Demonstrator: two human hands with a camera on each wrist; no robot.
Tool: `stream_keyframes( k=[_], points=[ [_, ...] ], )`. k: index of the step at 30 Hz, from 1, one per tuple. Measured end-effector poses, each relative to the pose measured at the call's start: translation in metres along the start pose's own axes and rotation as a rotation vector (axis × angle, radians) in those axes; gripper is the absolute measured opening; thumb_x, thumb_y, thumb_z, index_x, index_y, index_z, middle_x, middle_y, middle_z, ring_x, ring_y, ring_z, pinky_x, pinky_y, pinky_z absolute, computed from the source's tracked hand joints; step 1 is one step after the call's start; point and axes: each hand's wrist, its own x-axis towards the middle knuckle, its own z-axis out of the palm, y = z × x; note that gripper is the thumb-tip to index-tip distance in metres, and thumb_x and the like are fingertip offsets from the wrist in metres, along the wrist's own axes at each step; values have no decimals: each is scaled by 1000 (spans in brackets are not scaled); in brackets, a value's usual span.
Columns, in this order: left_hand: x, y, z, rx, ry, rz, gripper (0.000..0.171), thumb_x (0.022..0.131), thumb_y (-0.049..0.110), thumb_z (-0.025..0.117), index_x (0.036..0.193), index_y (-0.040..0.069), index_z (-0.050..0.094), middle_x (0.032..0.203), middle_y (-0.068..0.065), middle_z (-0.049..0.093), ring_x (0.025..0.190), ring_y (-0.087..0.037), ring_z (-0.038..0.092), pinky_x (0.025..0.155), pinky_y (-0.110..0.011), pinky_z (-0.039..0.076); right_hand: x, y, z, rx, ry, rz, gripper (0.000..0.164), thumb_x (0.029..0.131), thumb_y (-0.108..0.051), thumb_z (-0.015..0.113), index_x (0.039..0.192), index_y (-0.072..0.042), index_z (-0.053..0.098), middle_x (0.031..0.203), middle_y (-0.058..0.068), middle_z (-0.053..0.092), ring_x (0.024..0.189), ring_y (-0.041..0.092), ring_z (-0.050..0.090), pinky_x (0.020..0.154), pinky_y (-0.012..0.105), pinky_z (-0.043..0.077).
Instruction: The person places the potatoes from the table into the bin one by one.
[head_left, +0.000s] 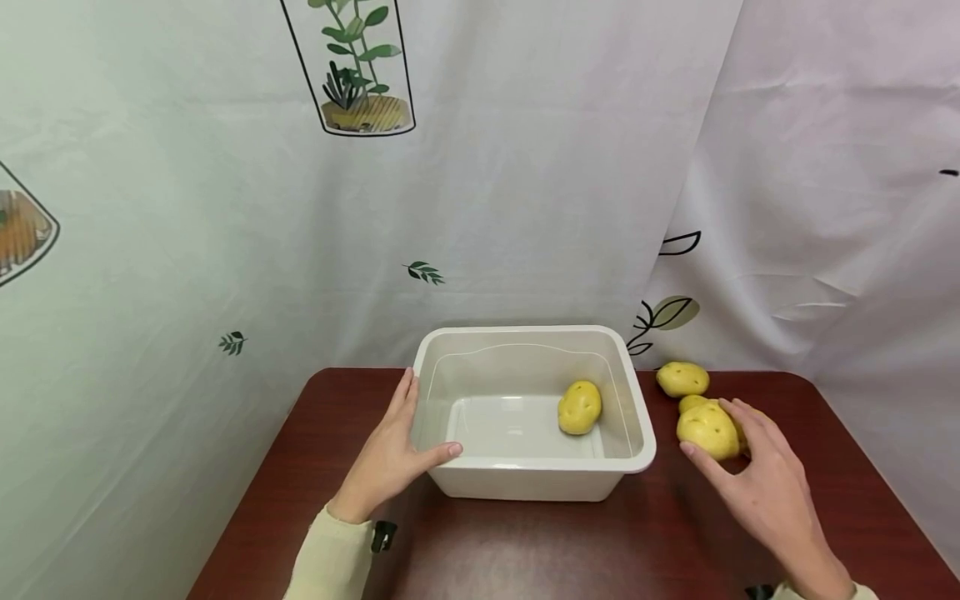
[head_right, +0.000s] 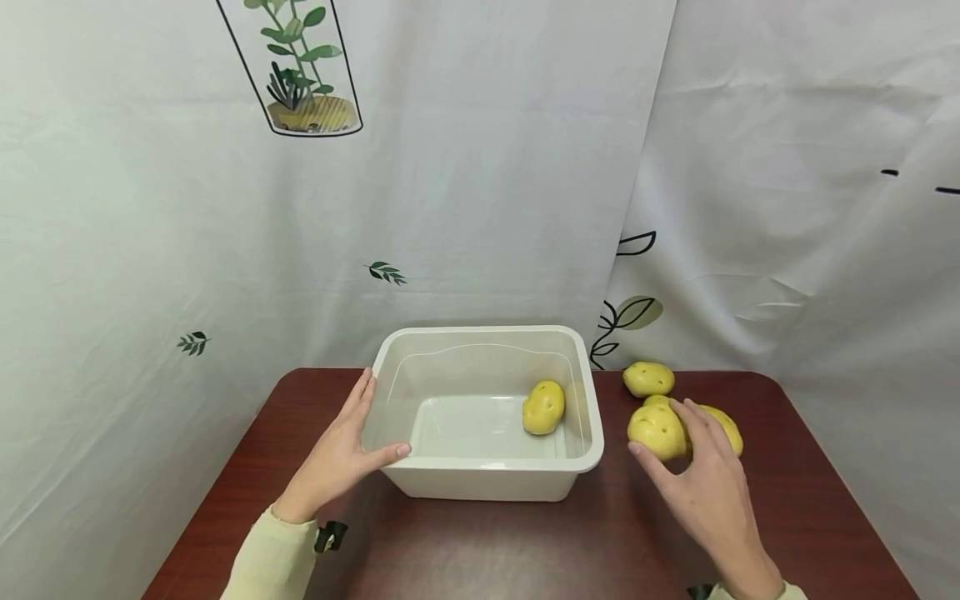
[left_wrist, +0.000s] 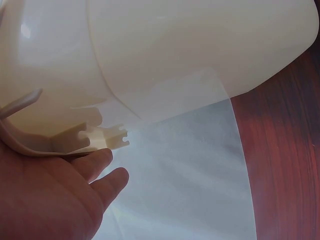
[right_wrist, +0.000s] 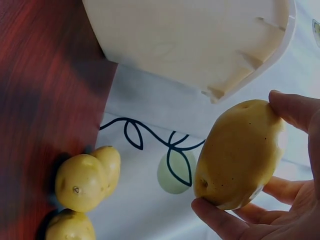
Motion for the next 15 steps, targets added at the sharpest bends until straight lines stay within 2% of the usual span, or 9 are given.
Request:
stream_keyframes(
  k=[15],
  points=[
    [0,0,0,5,1,-4,122,78,71,72,160,4,13,168,6,-1,150,-25,24,113,-53,32,3,-9,-1,6,-2,-1,71,78,-28,86,138,-3,57,140,24,52,121,45,50,86,60,37]
  ],
)
